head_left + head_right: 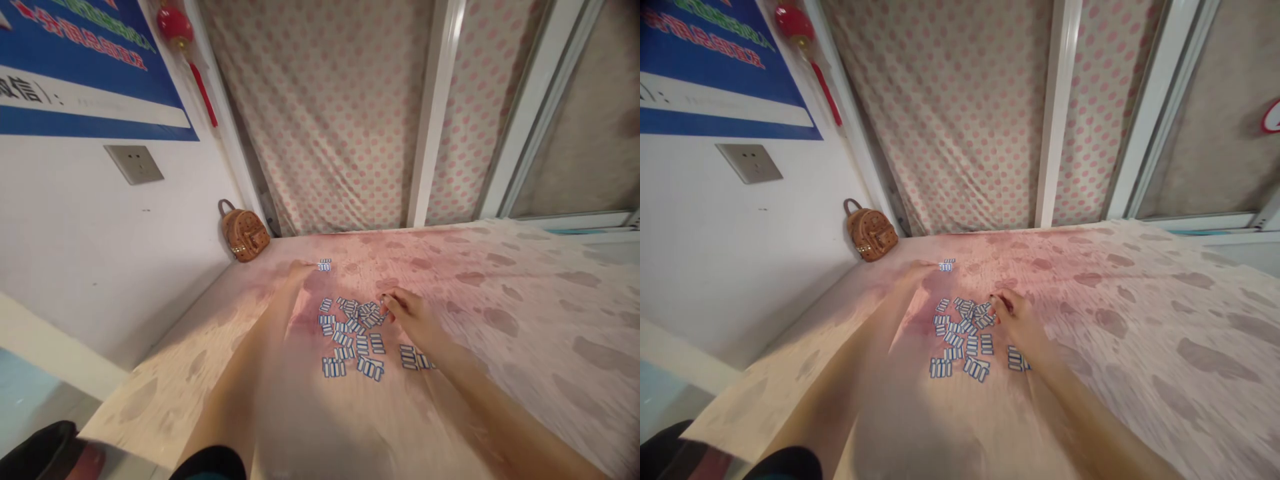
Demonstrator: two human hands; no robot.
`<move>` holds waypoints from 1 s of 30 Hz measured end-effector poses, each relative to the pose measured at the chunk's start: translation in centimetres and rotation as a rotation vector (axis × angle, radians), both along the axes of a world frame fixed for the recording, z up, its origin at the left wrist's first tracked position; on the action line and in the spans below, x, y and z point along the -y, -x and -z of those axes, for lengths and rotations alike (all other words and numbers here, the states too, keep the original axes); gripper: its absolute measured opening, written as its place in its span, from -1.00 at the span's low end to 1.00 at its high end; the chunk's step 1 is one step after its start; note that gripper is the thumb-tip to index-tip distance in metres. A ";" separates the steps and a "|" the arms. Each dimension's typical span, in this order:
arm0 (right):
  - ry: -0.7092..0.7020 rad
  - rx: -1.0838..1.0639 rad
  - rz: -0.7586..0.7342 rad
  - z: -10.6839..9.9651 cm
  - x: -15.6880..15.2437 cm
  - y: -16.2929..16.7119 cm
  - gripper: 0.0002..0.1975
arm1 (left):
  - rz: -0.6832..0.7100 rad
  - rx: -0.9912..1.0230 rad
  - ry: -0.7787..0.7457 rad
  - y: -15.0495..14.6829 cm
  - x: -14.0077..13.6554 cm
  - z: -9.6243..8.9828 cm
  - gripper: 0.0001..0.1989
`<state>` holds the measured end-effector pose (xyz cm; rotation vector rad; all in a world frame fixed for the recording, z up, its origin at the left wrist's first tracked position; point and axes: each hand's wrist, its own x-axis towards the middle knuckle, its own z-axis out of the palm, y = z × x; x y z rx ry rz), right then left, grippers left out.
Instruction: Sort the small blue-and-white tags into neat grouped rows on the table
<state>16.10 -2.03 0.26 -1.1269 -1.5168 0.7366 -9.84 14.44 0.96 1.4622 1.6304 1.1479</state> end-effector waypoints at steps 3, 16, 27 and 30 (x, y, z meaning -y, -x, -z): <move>0.003 0.087 -0.020 0.2 0.5 0.2 -0.73 | -0.073 -0.089 0.080 -0.7 -2.7 0.9 -0.69; 0.023 0.305 -0.023 -0.8 2.4 1.1 -0.72 | -0.158 -0.404 0.287 -1.0 -7.8 2.8 -0.75; 0.032 0.340 -0.022 -0.9 2.2 1.1 -0.70 | -0.154 -0.343 0.244 -0.9 -7.5 2.7 -0.73; 0.009 0.338 -0.019 -0.8 2.1 1.0 -0.70 | -0.168 -0.278 0.178 -0.7 -5.9 2.4 -0.73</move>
